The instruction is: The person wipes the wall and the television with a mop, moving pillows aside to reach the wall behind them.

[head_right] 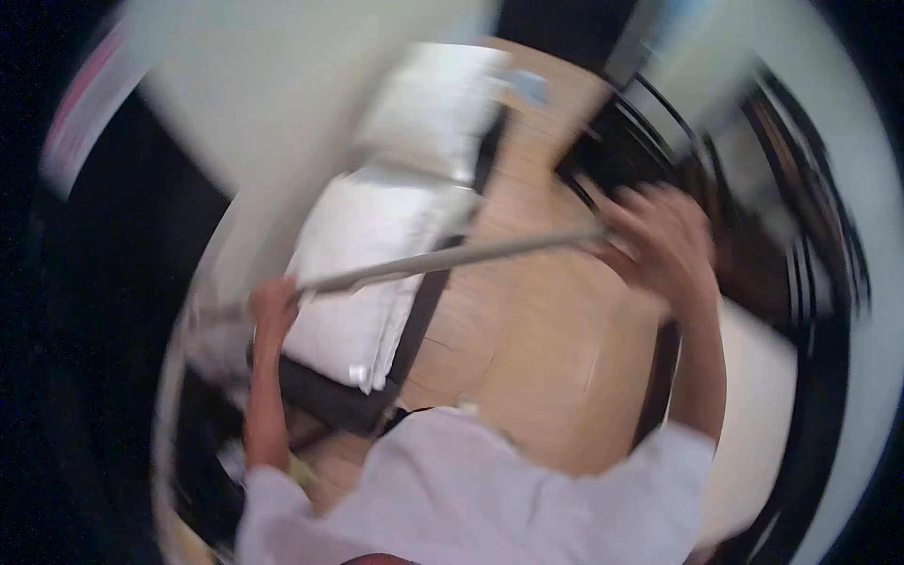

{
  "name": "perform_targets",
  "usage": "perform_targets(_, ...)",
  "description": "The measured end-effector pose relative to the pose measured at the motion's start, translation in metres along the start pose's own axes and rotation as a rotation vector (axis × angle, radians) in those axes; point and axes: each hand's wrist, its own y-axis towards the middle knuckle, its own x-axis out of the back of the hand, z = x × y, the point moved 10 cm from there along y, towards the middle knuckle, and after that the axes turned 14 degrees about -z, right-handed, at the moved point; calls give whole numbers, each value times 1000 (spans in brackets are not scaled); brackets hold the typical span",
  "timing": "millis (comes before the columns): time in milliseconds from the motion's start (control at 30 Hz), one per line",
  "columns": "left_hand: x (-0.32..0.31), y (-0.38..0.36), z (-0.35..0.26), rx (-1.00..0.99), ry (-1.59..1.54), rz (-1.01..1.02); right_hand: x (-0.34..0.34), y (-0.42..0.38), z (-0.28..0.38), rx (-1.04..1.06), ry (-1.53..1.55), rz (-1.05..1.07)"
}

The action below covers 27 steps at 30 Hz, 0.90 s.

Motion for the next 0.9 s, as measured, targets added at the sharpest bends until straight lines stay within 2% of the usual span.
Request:
perform_targets(33, 9, -5, -12, 55, -50, 34, 3, -21, -8, 41, -8, -115)
perform_targets(67, -2, -15, -17, 51, -58, -14, -5, -38, -16, -50, -76, -34)
perform_targets(133, 3, -21, -51, 80, -84, 48, -35, -85, -33, -55, -186, 15)
perform_targets(167, -3, -28, -65, 46, -82, 89, -47, -100, -46, -169, -231, 107)
perform_targets(267, -1, -30, -124, 19, -95, 223, -38, -144, -58, -275, -195, -71)
perform_targets(333, -26, -43, -132, -2, -125, 322, -27, -171, -63, -360, -251, -151)
perform_targets(367, -25, -46, -152, 8, -160, 343, -26, -190, -69, -410, -259, -72)
perform_targets(467, -15, -58, -217, -8, -238, 435, -25, -253, -86, -523, -268, -15)
perform_targets(500, -16, -59, -216, -17, -235, 499, -21, -250, -85, -545, -271, 36)
perform_targets(533, -25, -69, -234, -33, -194, 550, -29, -280, -88, -572, -289, 38)
perform_targets(767, -51, -97, -307, -200, -198, 619, -72, -409, -103, -746, -221, 150)
perform_targets(867, -61, -110, -330, -295, -188, 637, -99, -475, -97, -892, -120, 234)
perform_targets(900, -63, -119, -345, -369, -193, 700, -117, -502, -96, -944, -82, 235)
